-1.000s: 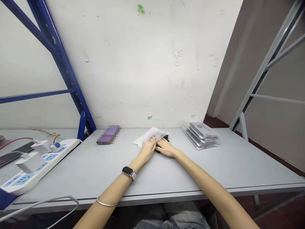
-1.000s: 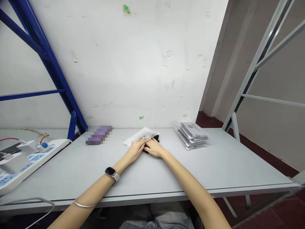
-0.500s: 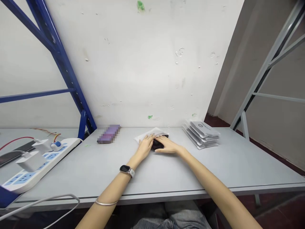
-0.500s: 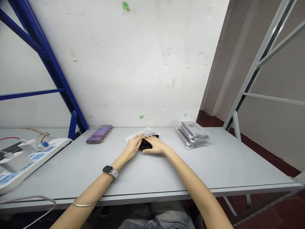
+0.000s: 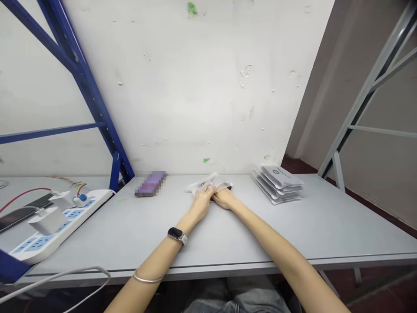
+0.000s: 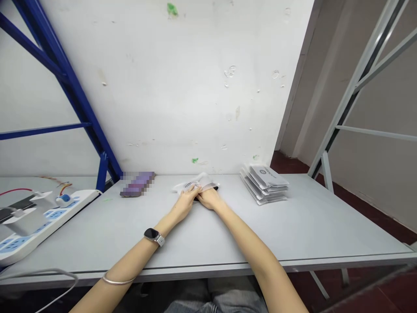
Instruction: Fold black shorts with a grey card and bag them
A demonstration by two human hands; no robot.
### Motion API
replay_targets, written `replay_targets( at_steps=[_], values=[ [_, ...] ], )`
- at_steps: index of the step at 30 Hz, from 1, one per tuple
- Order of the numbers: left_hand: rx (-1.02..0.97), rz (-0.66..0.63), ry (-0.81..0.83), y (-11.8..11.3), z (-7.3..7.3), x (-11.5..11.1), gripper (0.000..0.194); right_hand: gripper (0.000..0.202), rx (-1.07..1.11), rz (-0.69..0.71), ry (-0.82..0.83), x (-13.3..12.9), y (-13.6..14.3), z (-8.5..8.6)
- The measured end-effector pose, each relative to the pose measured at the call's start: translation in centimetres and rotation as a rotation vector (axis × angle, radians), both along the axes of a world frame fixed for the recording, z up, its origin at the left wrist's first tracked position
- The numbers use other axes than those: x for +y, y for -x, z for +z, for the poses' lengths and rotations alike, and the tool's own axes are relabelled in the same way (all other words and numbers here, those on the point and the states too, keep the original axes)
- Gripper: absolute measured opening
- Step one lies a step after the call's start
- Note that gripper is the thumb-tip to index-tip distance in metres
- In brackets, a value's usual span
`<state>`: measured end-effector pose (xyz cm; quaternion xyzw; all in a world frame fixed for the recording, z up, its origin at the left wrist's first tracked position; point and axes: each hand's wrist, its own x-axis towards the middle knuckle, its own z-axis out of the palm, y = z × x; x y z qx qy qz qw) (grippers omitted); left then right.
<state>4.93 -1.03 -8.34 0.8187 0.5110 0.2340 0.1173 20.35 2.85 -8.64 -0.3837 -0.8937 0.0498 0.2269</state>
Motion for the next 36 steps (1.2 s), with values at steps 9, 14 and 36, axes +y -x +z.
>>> replay_targets(
  at_steps=[9, 14, 36],
  values=[
    [-0.104, -0.100, -0.034, 1.0, 0.3, 0.4, 0.051, 0.041, -0.091, 0.111, 0.038, -0.6, -1.2, 0.2],
    [-0.059, -0.156, -0.070, 1.0, 0.5, 0.0, 0.049, 0.043, -0.111, 0.097, 0.049, -0.2, -1.7, 0.1],
    [0.036, -0.180, -0.099, 3.9, 1.9, 0.1, 0.031, 0.039, -0.045, -0.296, 0.109, -1.2, -4.3, -1.3]
  ],
)
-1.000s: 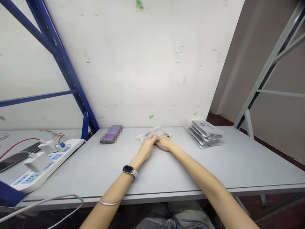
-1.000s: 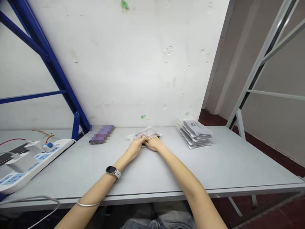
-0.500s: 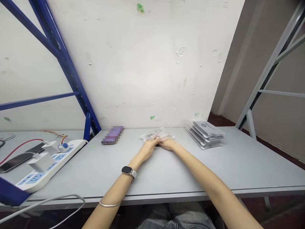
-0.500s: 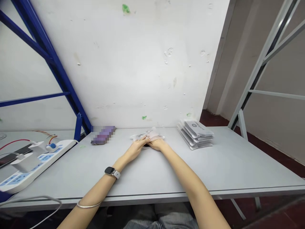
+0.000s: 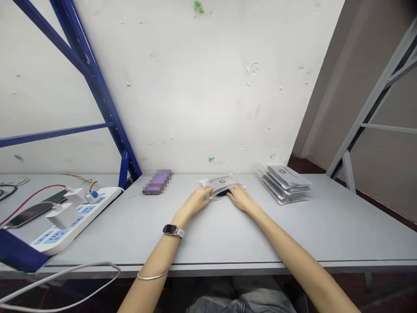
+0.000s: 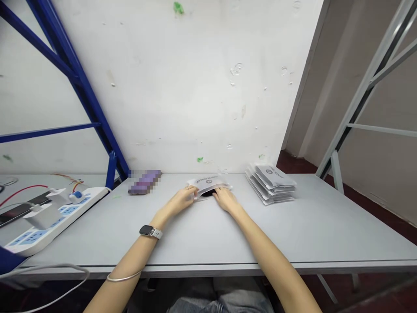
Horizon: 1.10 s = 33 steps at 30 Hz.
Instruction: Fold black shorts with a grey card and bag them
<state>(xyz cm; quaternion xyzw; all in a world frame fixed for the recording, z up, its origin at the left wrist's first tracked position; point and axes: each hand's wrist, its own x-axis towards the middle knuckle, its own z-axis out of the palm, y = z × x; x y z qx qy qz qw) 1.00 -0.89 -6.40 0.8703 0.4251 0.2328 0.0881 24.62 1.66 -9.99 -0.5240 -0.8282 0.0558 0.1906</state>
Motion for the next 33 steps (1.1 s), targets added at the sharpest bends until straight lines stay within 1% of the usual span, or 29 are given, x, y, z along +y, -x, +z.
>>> replay_targets(
  at_steps=[2, 5, 7, 10, 12, 14, 18, 21, 24, 28, 33],
  values=[
    [0.002, 0.051, -0.043, -0.1, 0.0, 0.1, 0.023, 0.037, 0.002, 0.029, -0.095, -0.3, 0.3, 0.2],
    [0.011, 0.109, -0.137, -0.1, 0.1, 0.2, 0.013, 0.025, 0.028, 0.157, -0.333, -1.4, 0.8, 0.6],
    [0.025, 0.103, -0.210, -0.2, 0.2, 0.2, 0.012, 0.019, 0.028, 0.210, -0.482, -2.0, 1.5, 0.9],
    [0.050, 0.057, -0.271, -0.7, 0.1, 0.2, 0.015, 0.013, -0.006, 0.239, -0.649, -2.2, 3.1, 0.7],
    [0.059, 0.029, -0.281, -1.1, 0.0, 0.1, 0.018, 0.012, -0.027, 0.263, -0.707, -2.0, 4.1, 0.3],
    [0.065, 0.014, -0.280, -1.4, -0.1, 0.0, 0.019, 0.015, -0.038, 0.296, -0.738, -1.7, 4.7, -0.2],
    [0.091, 0.005, -0.258, -1.6, -0.4, 0.1, 0.020, 0.018, -0.026, 0.332, -0.802, -1.5, 4.8, -0.8],
    [0.110, -0.003, -0.259, -1.5, -0.4, 0.1, 0.020, 0.021, -0.030, 0.340, -0.826, -1.5, 4.6, -0.8],
    [0.124, -0.004, -0.261, -1.3, 0.0, 0.0, 0.019, 0.025, -0.073, 0.306, -0.784, -1.5, 4.3, -0.4],
    [0.107, 0.051, -0.253, -0.7, 0.8, -0.1, 0.017, 0.025, -0.119, 0.167, -0.622, -1.1, 2.8, 0.8],
    [0.066, 0.144, -0.226, 0.6, 1.5, -0.1, 0.018, 0.021, -0.083, -0.015, -0.468, -0.3, -0.5, 2.2]
  ],
)
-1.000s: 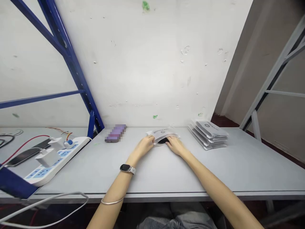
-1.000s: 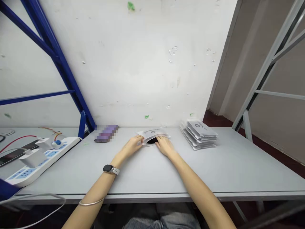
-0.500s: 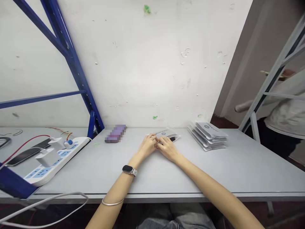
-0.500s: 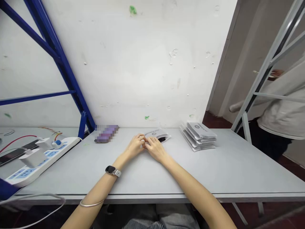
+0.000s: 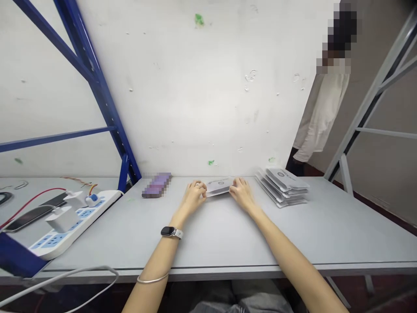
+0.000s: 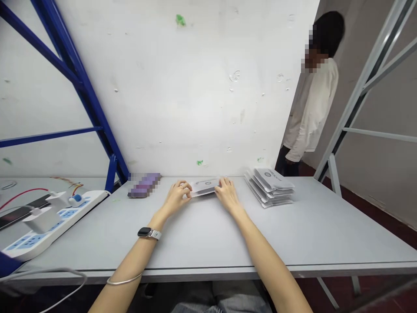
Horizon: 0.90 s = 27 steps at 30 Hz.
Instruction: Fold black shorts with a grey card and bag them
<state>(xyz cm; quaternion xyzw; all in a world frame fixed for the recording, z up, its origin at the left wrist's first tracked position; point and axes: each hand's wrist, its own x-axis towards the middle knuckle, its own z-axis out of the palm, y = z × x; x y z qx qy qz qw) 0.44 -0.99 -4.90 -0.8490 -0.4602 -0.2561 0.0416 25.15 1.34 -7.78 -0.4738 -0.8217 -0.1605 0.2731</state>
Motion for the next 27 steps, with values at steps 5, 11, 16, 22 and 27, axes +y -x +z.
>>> replay_targets(
  at_steps=[5, 11, 16, 22, 27],
  values=[
    [0.002, 0.036, 0.035, 1.2, 0.2, 0.3, 0.018, 0.015, -0.040, -0.036, 0.078, 0.3, -2.7, 1.1],
    [-0.010, 0.102, 0.065, 1.8, 0.1, 0.7, 0.017, 0.016, -0.059, -0.050, 0.162, -0.2, -4.3, 2.3],
    [-0.027, -0.009, 0.433, 3.0, 1.0, 0.0, 0.006, 0.008, -0.010, 0.100, 0.511, -1.6, -6.2, 3.9],
    [-0.182, -0.063, 0.417, 0.7, 2.2, 0.4, 0.032, 0.035, 0.281, 0.172, 0.480, -1.6, -4.6, 4.8],
    [-0.014, 0.053, 0.377, -5.5, -0.6, 2.6, 0.048, 0.050, 0.123, 0.059, 0.447, 0.5, 1.3, 1.1]
  ],
)
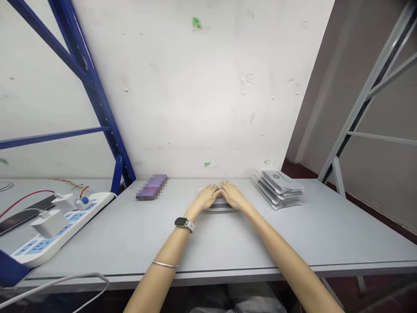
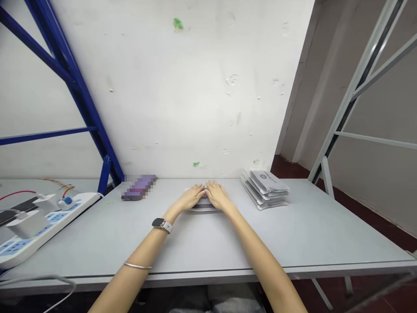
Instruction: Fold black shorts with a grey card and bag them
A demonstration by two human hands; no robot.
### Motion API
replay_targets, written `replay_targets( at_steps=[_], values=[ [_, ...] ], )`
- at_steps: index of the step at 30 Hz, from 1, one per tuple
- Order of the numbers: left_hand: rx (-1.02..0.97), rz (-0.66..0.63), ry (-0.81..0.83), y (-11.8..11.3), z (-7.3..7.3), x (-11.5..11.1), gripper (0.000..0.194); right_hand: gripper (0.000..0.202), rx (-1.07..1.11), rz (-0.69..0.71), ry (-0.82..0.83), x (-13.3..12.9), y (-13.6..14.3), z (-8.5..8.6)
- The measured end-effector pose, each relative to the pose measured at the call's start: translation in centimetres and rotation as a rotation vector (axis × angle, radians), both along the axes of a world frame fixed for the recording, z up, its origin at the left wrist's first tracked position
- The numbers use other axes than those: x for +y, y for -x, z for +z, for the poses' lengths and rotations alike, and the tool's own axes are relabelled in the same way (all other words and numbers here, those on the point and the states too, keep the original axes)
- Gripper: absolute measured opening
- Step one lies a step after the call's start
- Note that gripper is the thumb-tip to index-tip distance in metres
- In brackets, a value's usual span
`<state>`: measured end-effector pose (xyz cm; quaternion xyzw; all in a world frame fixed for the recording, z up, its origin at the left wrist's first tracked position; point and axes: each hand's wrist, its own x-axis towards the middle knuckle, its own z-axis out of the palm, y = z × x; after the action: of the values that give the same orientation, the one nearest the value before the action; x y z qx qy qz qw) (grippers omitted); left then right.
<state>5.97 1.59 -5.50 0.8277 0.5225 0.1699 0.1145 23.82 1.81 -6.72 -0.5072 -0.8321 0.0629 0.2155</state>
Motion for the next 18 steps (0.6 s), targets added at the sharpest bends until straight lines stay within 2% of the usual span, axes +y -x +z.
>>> replay_targets(
  at_steps=[2, 5, 13, 18],
  values=[
    [0.081, 0.055, 0.046, -1.2, -1.3, 0.3, 0.052, 0.051, -0.071, -0.013, 0.045, 0.5, 1.3, -1.5],
    [0.134, 0.070, 0.055, -1.4, -2.4, 0.2, 0.055, 0.051, -0.111, -0.026, 0.025, 0.8, 1.6, -2.9],
    [0.135, 0.080, 0.016, -1.2, -3.0, -0.2, 0.055, 0.051, -0.116, -0.027, -0.003, 0.9, 1.3, -3.7],
    [0.083, 0.086, 0.033, -0.8, -3.6, 0.1, 0.056, 0.053, -0.125, -0.030, 0.042, 0.9, 1.3, -3.7]
  ],
)
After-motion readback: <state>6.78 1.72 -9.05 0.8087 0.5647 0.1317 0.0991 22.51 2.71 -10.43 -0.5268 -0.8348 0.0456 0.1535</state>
